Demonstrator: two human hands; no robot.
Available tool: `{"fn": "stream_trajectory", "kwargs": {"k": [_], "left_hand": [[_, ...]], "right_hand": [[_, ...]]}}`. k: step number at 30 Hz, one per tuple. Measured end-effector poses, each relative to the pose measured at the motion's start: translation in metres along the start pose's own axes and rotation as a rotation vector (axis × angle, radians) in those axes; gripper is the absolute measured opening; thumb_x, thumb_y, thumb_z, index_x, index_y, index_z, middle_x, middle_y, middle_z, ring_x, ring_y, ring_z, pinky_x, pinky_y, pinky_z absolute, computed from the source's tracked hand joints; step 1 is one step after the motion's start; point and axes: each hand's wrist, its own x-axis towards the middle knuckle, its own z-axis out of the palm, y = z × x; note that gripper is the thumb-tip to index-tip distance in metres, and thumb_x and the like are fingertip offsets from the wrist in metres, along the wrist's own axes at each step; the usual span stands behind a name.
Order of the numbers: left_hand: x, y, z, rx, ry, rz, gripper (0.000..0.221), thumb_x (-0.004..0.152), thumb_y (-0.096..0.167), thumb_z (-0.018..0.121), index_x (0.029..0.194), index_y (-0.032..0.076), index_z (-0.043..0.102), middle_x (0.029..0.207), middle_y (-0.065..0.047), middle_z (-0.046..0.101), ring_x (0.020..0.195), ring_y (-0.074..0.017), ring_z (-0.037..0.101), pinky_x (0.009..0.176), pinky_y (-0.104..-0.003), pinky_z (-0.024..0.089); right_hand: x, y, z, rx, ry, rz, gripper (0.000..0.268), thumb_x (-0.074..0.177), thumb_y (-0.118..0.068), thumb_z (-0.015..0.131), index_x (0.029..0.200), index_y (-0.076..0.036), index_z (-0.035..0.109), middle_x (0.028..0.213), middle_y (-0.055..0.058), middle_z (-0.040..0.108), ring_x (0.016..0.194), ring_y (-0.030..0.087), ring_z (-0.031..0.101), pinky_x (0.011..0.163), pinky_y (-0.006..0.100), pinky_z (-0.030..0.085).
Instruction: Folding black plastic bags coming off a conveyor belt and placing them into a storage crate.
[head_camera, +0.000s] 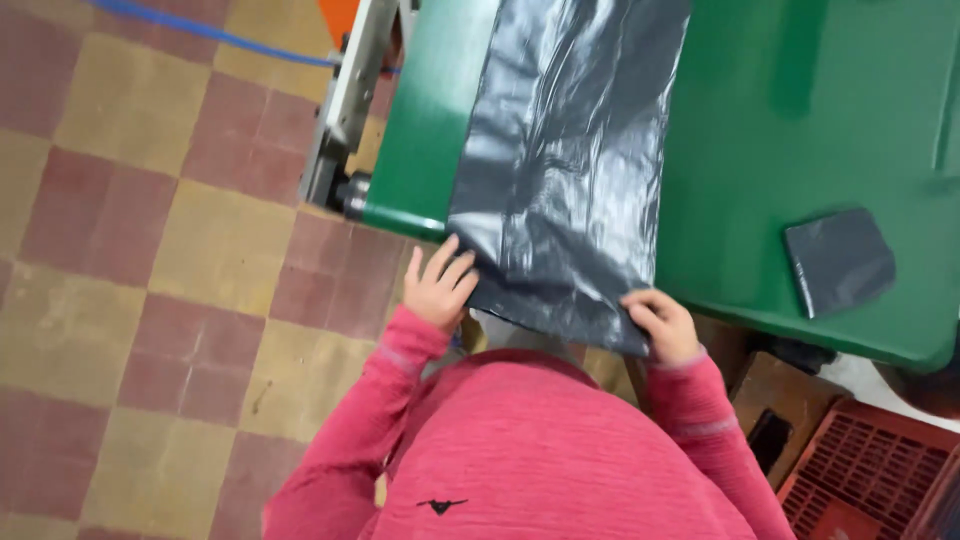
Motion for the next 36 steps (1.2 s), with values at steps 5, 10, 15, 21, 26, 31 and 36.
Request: {"fn": "stream_trajectory", "kwargs": {"k": [5,10,15,21,26,31,36], "left_hand": [[0.096,-0.027,-0.033,-0.822,-0.164,-0.101,0.037,0.067,-0.003,0.074,0.102,0.009,0.070,0.101,-0.010,0.073,0.097,-0.0300,0.072,0.085,-0.038,0.056],[0.246,-0.062,0.073,-0.942,-0.033,-0.290,0.020,0.086,0.006,0.079,0.104,0.005,0.069,0.094,-0.013,0.074,0.086,-0.0292,0.075,0.078,-0.035,0.057],[0.346,-0.103,0.209,-0.749,-0.062,-0.460,0.025,0.090,0.021,0.078,0.109,0.007,0.071,0.092,-0.018,0.075,0.086,-0.0354,0.074,0.077,-0.040,0.057],[0.356,-0.130,0.293,-0.437,-0.122,-0.478,0.034,0.090,0.027,0.075,0.116,0.006,0.068,0.104,-0.022,0.072,0.094,-0.0449,0.068,0.082,-0.050,0.054],[0.376,-0.081,0.210,-0.192,0.007,-0.330,0.045,0.087,0.031,0.073,0.122,0.005,0.062,0.113,-0.017,0.068,0.100,-0.0401,0.067,0.080,-0.046,0.052],[0.332,-0.056,0.241,-0.741,-0.374,-0.595,0.059,0.090,0.055,0.058,0.128,0.010,0.060,0.121,-0.009,0.067,0.112,-0.0277,0.067,0.095,-0.040,0.050],[0.285,-0.092,0.253,-1.842,-0.606,-1.103,0.095,0.089,0.083,0.022,0.142,0.010,0.054,0.144,-0.009,0.061,0.135,-0.0253,0.058,0.110,-0.046,0.037]], "right_hand": [[0.024,-0.045,-0.063,0.567,-0.241,0.297,0.044,0.106,-0.042,0.061,0.121,0.000,0.063,0.097,0.018,0.071,0.071,0.027,0.067,0.057,0.040,0.054],[0.191,-0.092,-0.074,0.692,-0.263,0.273,0.088,0.100,-0.079,0.034,0.140,-0.005,0.057,0.118,0.019,0.070,0.075,0.030,0.068,0.058,0.040,0.052],[0.364,-0.091,-0.067,0.678,-0.306,0.296,0.091,0.100,-0.080,0.025,0.149,-0.008,0.053,0.128,0.017,0.070,0.088,0.029,0.070,0.067,0.041,0.054],[0.468,-0.065,-0.040,0.060,0.104,0.289,0.056,0.102,-0.052,0.061,0.133,-0.005,0.059,0.096,0.013,0.067,0.068,0.026,0.056,0.064,0.046,0.043],[0.485,-0.117,-0.016,-0.855,0.014,-0.563,0.060,0.068,-0.029,0.086,0.116,-0.004,0.061,0.109,0.020,0.063,0.103,0.043,0.059,0.089,0.047,0.049],[0.480,-0.114,-0.003,-0.981,-0.147,-0.296,0.036,0.078,-0.022,0.081,0.105,-0.007,0.063,0.099,0.015,0.063,0.100,0.039,0.061,0.088,0.048,0.049],[0.344,-0.144,0.015,-0.560,0.068,-0.710,0.028,0.077,0.002,0.074,0.101,-0.007,0.061,0.103,0.012,0.066,0.099,0.035,0.063,0.090,0.042,0.050]]}}
